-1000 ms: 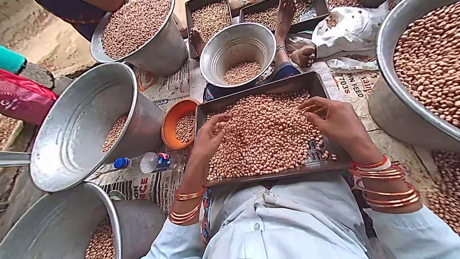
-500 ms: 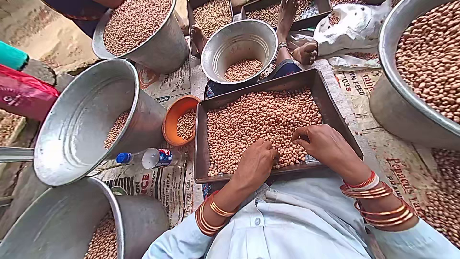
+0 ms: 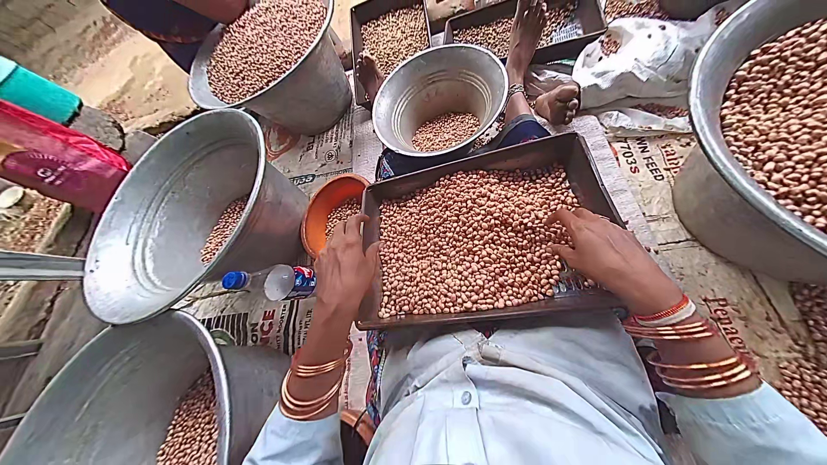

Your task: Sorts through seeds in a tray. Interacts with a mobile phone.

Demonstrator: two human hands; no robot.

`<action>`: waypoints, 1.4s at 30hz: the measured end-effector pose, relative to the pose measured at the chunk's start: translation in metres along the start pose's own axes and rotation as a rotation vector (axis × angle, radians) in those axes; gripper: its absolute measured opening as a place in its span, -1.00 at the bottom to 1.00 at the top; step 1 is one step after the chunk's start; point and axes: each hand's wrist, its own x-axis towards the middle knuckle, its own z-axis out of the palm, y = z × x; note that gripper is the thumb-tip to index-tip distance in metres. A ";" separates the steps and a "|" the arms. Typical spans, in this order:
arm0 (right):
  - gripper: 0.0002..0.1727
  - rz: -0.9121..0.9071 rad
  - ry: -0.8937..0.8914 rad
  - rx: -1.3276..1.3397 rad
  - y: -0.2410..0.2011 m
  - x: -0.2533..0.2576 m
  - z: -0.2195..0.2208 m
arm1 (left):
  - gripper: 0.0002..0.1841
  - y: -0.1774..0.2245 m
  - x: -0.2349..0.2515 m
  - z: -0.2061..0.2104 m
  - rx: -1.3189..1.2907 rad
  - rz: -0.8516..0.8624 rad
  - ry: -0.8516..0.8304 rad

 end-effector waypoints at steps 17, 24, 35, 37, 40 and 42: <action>-0.39 -0.030 -0.370 0.208 -0.048 0.006 0.012 | -0.26 0.112 -0.008 0.051 -0.533 0.223 -0.722; -0.79 -0.180 -0.057 0.445 -0.016 0.000 -0.024 | -0.85 0.086 0.028 0.032 -0.343 0.435 0.006; -0.86 -0.213 0.026 -0.013 -0.054 0.076 -0.011 | -0.85 0.062 0.074 0.055 -0.496 0.198 -0.077; -0.86 -0.227 0.016 -0.075 -0.056 0.082 -0.004 | -0.83 0.040 0.093 0.055 -0.760 0.086 -0.066; -0.87 -0.261 0.017 -0.076 -0.054 0.082 0.002 | -0.74 0.033 0.060 0.037 -0.806 0.018 -0.071; -0.87 -0.277 0.023 -0.039 -0.052 0.081 0.005 | -0.76 0.032 0.048 0.036 -0.633 0.066 -0.136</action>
